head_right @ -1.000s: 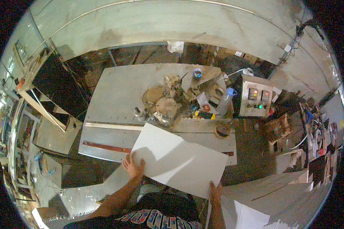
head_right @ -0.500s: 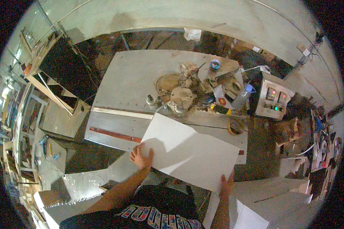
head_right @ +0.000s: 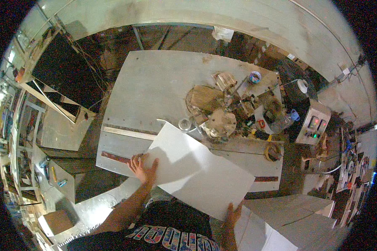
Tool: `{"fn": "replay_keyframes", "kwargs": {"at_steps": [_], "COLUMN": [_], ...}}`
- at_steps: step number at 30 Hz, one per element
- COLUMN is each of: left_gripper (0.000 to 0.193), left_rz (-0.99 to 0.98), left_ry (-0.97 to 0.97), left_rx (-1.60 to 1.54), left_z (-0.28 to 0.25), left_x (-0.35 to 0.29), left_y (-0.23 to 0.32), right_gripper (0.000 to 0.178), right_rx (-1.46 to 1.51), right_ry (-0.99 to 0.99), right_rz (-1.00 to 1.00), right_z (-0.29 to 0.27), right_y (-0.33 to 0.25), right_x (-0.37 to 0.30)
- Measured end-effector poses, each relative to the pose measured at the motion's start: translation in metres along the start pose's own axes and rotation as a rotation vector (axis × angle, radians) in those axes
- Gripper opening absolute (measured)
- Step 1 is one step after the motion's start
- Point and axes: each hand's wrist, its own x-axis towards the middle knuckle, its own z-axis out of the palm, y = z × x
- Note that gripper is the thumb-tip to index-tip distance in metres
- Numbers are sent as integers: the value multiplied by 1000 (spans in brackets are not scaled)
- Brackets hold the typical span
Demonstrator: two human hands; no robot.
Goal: The person repeatedly picks up white rectangular panels, places them on a table saw, and pushes them through the blade to cut them. After each cut, the person removes the panel and stacks it with others. The process is repeated multiple times in a workshop environment.
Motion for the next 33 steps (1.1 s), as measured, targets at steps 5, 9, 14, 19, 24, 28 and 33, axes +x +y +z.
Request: {"fn": "replay_keyframes", "kwargs": {"at_steps": [5,9,14,19,24,28,33], "left_gripper": [56,56,65,82,76,58,47], "left_rz": [-1,5,2,-58,60,-4,-174], "left_ry": [-37,-60,-64,-24,-352,-427,-361], "left_rx": [16,15,13,-45,44,11,14], "left_z": [0,-2,4,7,-3,-1,1], "left_x": [45,74,106,103,-5,-43,-16], "left_y": [-26,-42,-67,-74,1,36,28], "right_gripper": [86,86,84,88,93,110,130], "right_rx": [18,100,-93,-203,-196,-357,-1181], "right_ry": [19,-18,-37,-24,-54,-13,-362], "right_rz": [5,-4,15,-2,-26,5,-467], "right_z": [49,73,101,127,150,169,171], "right_y": [-18,-22,-21,-24,-44,-60,-87], "right_x": [-21,-33,-35,-29,-24,-26,-44]}}
